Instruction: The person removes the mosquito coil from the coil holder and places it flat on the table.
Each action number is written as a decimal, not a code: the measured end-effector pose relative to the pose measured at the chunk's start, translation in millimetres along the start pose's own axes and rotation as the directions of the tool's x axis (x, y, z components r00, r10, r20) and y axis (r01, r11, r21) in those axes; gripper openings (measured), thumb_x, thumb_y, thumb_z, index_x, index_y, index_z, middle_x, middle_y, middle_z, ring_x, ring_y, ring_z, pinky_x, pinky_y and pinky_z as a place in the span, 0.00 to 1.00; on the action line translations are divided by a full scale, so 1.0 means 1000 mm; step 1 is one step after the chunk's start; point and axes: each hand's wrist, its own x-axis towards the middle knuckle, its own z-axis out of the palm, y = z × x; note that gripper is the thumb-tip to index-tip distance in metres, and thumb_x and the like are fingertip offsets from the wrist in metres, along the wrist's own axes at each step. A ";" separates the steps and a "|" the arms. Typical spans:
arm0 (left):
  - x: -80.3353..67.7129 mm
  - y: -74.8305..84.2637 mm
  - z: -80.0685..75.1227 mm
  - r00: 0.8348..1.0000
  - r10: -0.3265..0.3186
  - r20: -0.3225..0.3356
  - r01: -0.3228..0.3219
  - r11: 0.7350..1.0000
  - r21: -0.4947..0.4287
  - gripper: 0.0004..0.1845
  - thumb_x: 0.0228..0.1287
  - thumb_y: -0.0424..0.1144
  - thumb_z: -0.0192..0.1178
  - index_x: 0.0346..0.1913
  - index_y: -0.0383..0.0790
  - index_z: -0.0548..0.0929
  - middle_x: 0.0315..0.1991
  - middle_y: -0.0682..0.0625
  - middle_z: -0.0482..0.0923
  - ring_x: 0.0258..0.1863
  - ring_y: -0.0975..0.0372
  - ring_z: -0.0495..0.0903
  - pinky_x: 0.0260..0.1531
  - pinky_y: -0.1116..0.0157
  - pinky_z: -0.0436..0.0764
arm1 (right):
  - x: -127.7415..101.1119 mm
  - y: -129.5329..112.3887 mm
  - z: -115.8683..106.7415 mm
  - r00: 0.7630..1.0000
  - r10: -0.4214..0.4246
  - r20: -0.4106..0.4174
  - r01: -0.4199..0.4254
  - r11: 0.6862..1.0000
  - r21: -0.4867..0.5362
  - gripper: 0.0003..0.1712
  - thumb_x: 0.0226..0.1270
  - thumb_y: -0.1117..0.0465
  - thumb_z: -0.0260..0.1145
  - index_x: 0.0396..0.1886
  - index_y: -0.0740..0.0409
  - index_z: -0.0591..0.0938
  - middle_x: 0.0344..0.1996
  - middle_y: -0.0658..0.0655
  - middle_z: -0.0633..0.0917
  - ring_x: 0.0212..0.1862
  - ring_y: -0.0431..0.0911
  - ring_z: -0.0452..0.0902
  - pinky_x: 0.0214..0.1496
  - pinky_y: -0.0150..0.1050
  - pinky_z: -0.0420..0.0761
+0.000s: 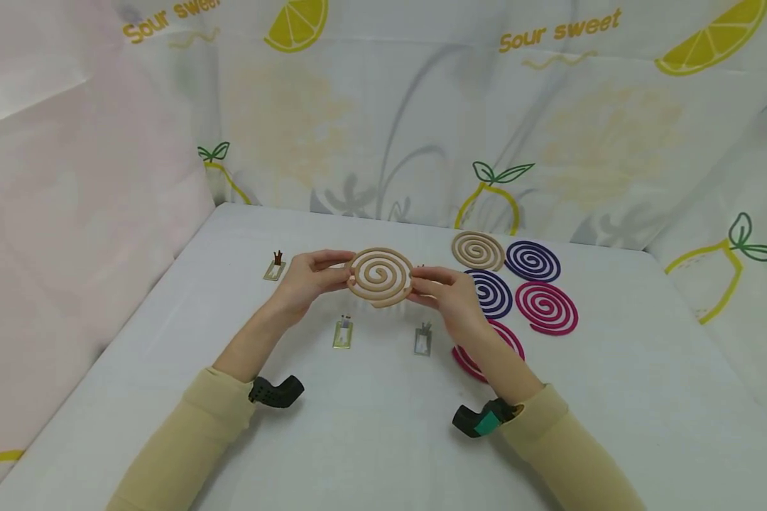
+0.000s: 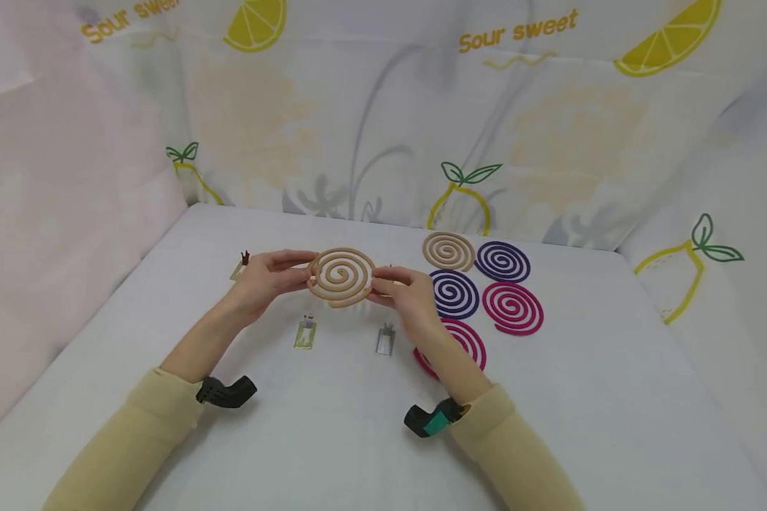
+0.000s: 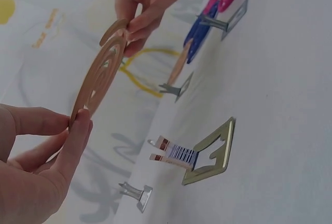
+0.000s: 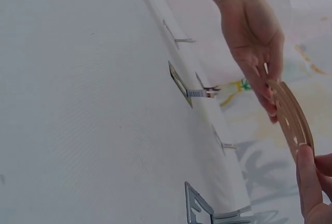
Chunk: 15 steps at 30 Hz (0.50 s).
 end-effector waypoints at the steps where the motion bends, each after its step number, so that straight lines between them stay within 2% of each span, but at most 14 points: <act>1: 0.000 0.000 0.002 1.000 -0.002 0.004 0.002 1.000 -0.002 0.22 0.69 0.26 0.58 0.65 0.25 0.73 0.62 0.30 0.75 0.40 0.68 0.86 0.51 0.66 0.85 | -0.001 0.000 -0.002 1.000 -0.001 -0.002 0.001 1.000 -0.001 0.19 0.69 0.73 0.63 0.57 0.75 0.78 0.42 0.57 0.85 0.37 0.42 0.87 0.49 0.38 0.87; 10: -0.005 -0.003 0.024 0.999 -0.029 0.045 0.030 0.999 -0.025 0.22 0.71 0.27 0.56 0.66 0.25 0.72 0.63 0.30 0.74 0.41 0.67 0.85 0.52 0.64 0.85 | -0.014 0.001 -0.028 1.000 0.020 0.007 -0.020 0.997 -0.076 0.19 0.71 0.68 0.64 0.58 0.73 0.78 0.45 0.59 0.85 0.40 0.42 0.87 0.50 0.37 0.86; 15: -0.002 -0.006 0.035 0.997 -0.030 0.065 0.033 0.999 -0.038 0.23 0.70 0.27 0.56 0.66 0.25 0.71 0.63 0.29 0.73 0.42 0.67 0.85 0.52 0.64 0.85 | -0.018 0.002 -0.043 1.000 0.015 0.014 -0.014 0.996 -0.084 0.21 0.71 0.67 0.64 0.59 0.74 0.77 0.44 0.57 0.85 0.41 0.43 0.87 0.50 0.38 0.86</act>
